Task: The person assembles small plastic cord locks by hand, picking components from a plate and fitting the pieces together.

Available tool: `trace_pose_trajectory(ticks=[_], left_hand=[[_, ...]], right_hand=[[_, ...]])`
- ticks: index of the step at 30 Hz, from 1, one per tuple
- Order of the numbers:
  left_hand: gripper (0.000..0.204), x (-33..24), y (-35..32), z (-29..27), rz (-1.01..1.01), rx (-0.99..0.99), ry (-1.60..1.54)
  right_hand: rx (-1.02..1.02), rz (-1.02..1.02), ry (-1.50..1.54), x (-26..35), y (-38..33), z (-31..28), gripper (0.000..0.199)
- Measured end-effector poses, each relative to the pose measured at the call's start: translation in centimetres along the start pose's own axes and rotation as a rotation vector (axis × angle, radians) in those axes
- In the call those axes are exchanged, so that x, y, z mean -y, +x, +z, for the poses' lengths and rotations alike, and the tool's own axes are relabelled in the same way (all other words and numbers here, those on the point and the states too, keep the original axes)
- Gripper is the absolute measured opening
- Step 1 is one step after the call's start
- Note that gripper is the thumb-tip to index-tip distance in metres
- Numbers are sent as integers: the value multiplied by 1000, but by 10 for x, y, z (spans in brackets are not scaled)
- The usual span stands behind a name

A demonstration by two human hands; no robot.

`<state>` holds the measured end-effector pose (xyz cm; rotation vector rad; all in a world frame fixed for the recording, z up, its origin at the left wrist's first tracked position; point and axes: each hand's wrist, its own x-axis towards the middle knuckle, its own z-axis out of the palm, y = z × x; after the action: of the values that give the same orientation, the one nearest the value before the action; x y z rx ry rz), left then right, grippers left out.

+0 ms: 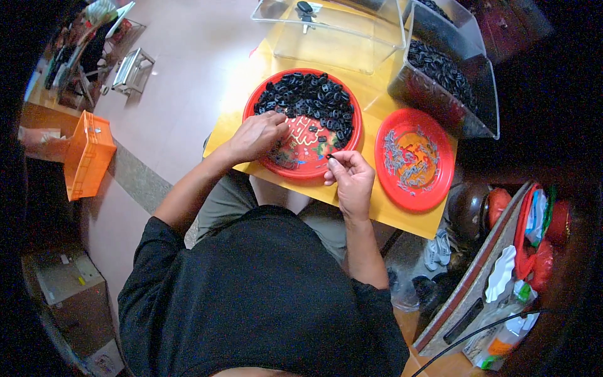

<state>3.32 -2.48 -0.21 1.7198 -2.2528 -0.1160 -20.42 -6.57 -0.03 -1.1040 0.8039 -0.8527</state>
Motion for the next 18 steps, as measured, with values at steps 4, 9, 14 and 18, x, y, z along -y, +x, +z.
trace_pose_trajectory(ticks=[4,9,14,18], left_hand=[[11,1,-1,-1,-11,3,-10],[11,0,-2,0,-26,8,-109],[16,-4,10,0,85,68,-62],[18,-3,2,-1,117,75,-64]], right_hand=[[8,-23,-30,2,0,4,5],[14,-10,-33,0,1,3,6],[22,16,-48,2,-2,5,6],[41,25,-35,-1,-1,10,5]])
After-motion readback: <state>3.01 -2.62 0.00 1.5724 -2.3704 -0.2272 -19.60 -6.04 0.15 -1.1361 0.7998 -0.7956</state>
